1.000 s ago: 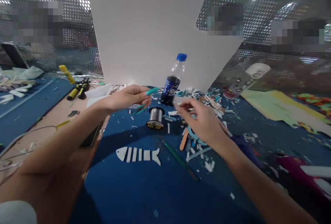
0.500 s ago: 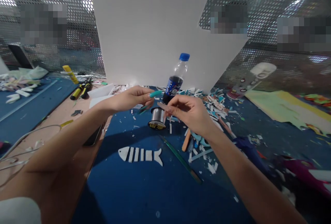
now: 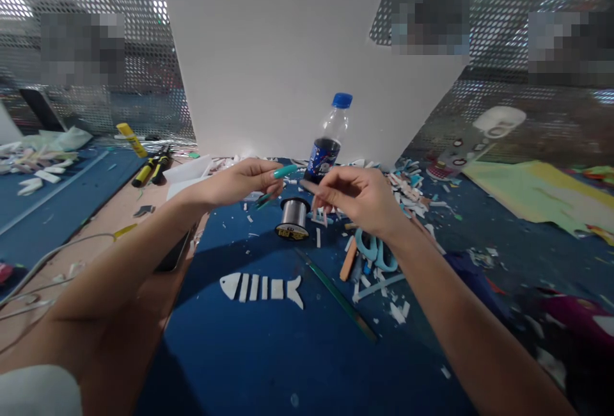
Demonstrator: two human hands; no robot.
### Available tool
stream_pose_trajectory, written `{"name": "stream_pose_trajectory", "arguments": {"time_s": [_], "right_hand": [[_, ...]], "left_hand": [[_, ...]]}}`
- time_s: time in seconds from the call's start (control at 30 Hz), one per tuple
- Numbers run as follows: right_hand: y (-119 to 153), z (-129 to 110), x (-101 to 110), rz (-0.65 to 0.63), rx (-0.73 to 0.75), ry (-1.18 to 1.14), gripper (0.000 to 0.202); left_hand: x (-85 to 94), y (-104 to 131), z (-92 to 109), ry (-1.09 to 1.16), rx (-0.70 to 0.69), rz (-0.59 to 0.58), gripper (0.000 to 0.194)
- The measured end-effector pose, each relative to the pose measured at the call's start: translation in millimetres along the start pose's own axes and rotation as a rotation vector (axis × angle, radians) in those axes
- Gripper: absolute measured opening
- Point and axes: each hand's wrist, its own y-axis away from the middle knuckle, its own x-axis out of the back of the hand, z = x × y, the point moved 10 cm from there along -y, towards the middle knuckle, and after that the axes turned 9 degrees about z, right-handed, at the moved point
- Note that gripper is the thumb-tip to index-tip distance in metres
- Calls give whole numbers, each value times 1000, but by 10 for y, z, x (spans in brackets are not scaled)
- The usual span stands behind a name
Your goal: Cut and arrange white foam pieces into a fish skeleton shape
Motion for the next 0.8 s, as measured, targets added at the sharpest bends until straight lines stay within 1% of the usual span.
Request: {"name": "stream_pose_trajectory", "arguments": {"time_s": [0.07, 0.13, 0.17, 0.23, 0.3, 0.33, 0.4, 0.43, 0.47, 0.5, 0.57, 0.63, 0.7, 0.8], "right_hand": [[-28, 85, 105, 53, -36, 10, 42], [-45, 199, 162, 67, -94, 75, 56], [-49, 256, 171, 60, -120, 141, 59], [-42, 375, 150, 17, -167, 349, 59], [-3, 511, 53, -81, -205, 593, 62], [32, 587, -26, -148, -223, 683, 70], [125, 729, -227, -294, -243, 764, 96], [163, 778, -318, -340, -240, 770, 107], [195, 823, -395, -372, -234, 776, 112], [216, 858, -456, -390, -225, 781, 112], [235, 911, -537, -407, -203, 802, 102], [223, 932, -572, -399, -178, 826, 92], [192, 929, -577, -368, -155, 863, 89], [122, 922, -541, -279, -148, 955, 87]], "left_hand": [[-2, -1, -13, 1, 8, -3, 46], [-3, -1, -12, -4, 11, -1, 46], [-3, -2, -6, -7, 10, 1, 46], [0, -4, 11, -9, 4, 6, 46], [4, -9, 26, -14, -4, 9, 47], [6, -12, 33, -16, -11, 10, 48], [12, -16, 47, -20, -25, 12, 50], [15, -16, 52, -21, -31, 13, 51], [18, -16, 56, -20, -35, 13, 52], [20, -15, 60, -20, -38, 14, 52], [21, -9, 66, -21, -39, 12, 53], [22, 0, 71, -26, -36, 10, 52], [22, 9, 79, -39, -34, 6, 49], [30, 19, 108, -50, -47, 5, 45]]}}
